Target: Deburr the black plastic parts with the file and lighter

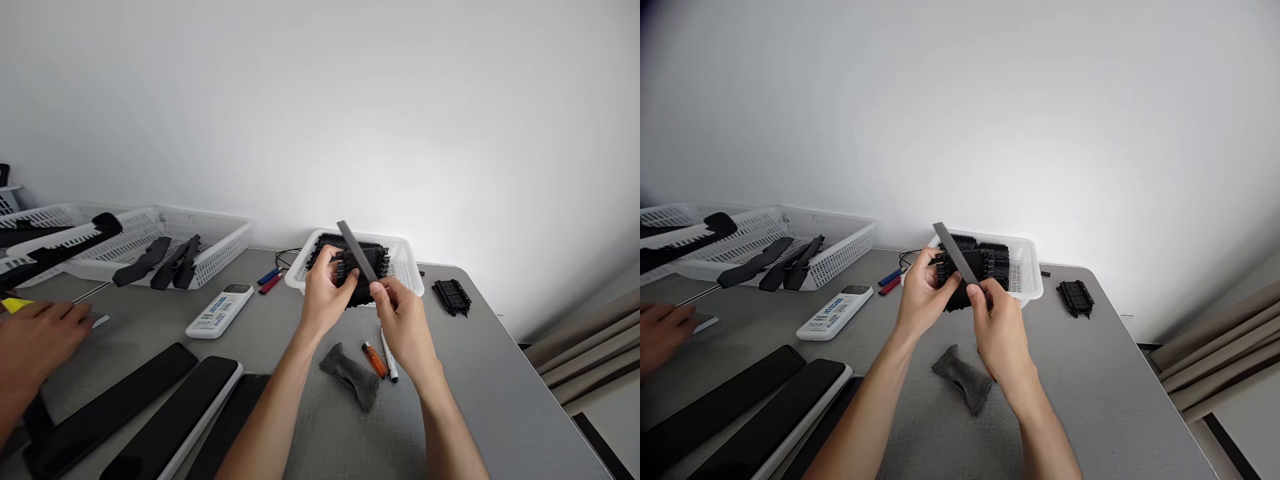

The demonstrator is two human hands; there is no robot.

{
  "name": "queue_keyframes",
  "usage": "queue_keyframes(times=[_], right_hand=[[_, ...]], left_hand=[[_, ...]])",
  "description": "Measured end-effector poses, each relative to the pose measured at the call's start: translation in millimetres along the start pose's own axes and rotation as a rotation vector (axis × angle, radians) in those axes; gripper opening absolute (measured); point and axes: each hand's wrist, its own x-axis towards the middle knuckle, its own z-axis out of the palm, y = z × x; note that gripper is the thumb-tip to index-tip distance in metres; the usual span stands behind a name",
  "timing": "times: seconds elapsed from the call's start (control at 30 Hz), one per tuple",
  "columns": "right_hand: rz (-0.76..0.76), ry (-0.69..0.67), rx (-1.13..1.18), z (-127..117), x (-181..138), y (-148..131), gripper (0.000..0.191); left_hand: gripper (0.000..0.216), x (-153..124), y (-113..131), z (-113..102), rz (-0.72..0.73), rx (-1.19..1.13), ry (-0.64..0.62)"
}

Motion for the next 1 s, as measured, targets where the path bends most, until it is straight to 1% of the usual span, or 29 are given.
queue_keyframes(times=[0.03, 0.1, 0.2, 0.33, 0.47, 0.57, 0.7, 0.83, 0.9, 1.0], right_hand=[[-0.001, -0.023, -0.002, 1.9, -0.1, -0.2, 0.04], [0.01, -0.016, -0.038, 4.4, 0.2, 0.9, 0.039], [0.035, 0.052, -0.155, 4.6, 0.7, 2.7, 0.037], [0.084, 0.176, -0.321, 2.5, -0.6, 0.2, 0.037], [0.111, 0.269, -0.395, -1.6, 0.4, 1.4, 0.038], [0.13, 0.32, -0.372, -8.9, 3.9, 7.6, 0.038], [0.148, 0.318, -0.207, -18.9, 6.6, 10.4, 0.041], [0.106, 0.255, -0.036, -21.8, 5.8, 4.3, 0.042], [0.106, 0.251, -0.031, -21.1, 6.0, 2.5, 0.044], [0.138, 0.287, -0.069, -20.5, 7.7, 3.7, 0.045]], left_hand=[[0.025, 0.1, 0.4, 0.6, 0.003, -0.008, -0.002], [0.025, 0.5, 1.3, 0.2, 0.002, -0.037, -0.014], [0.024, 0.8, 1.4, -2.6, -0.022, -0.071, -0.027], [0.025, -0.2, 0.8, -5.0, -0.042, -0.054, -0.025], [0.025, -0.4, 2.7, -5.6, -0.046, -0.032, 0.0], [0.025, 1.2, 4.7, -7.7, -0.058, -0.016, 0.019], [0.024, 1.8, 5.1, -9.4, -0.042, 0.011, -0.008], [0.019, -0.9, 7.0, -6.6, 0.016, 0.069, -0.115], [0.015, -2.3, 9.6, -5.0, 0.073, 0.106, -0.179], [0.01, -3.0, 13.0, -3.8, 0.142, 0.176, -0.229]])
